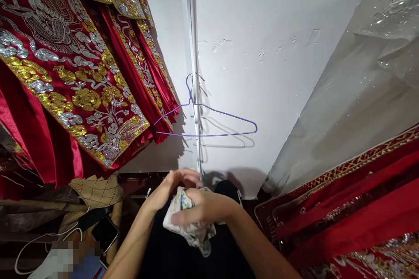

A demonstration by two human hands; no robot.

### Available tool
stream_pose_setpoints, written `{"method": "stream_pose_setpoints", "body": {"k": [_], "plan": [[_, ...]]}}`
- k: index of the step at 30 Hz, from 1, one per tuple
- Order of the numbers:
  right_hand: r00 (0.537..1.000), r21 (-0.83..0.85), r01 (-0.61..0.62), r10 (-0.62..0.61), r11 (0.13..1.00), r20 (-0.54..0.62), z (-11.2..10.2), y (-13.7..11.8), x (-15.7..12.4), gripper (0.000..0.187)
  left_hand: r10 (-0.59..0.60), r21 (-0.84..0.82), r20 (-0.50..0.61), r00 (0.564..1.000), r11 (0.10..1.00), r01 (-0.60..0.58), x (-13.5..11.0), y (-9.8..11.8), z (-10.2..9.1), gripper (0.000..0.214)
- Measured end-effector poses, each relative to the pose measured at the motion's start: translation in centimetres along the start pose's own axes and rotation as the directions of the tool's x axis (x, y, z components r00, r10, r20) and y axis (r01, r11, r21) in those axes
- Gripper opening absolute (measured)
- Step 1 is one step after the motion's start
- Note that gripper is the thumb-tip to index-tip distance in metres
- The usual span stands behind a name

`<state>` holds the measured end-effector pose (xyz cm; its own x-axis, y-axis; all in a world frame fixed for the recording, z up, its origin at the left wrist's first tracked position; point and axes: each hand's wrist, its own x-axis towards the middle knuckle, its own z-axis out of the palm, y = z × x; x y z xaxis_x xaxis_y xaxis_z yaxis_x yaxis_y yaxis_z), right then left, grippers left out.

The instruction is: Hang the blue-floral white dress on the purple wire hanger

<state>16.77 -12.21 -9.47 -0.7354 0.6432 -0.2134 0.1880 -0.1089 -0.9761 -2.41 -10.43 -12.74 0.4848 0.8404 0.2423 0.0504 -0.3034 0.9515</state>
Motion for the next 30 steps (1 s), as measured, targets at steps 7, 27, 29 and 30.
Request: {"method": "stream_pose_setpoints", "body": {"k": [7,27,29,30], "plan": [[0.868,-0.431,-0.052,-0.173,0.901,-0.466,-6.3,-5.6,-2.2,0.014,-0.152,0.412,0.172,0.973,0.909,0.070,-0.3,-1.4,-2.8,0.062],[0.559,-0.748,-0.026,-0.611,0.664,-0.561,-14.6,-3.6,-0.1,0.026,-0.084,0.829,-0.194,0.977,0.518,0.209,3.6,2.5,-12.1,0.029],[0.559,-0.747,-0.021,-0.611,0.665,-0.560,-14.4,-3.4,0.0,0.026,-0.140,0.824,-0.153,0.978,0.528,0.204,4.0,2.1,-12.6,0.029],[0.557,-0.747,-0.018,-0.614,0.664,-0.559,-14.3,-3.3,0.0,0.026,-0.147,0.820,-0.141,0.979,0.537,0.198,4.1,1.9,-12.8,0.028]]}}
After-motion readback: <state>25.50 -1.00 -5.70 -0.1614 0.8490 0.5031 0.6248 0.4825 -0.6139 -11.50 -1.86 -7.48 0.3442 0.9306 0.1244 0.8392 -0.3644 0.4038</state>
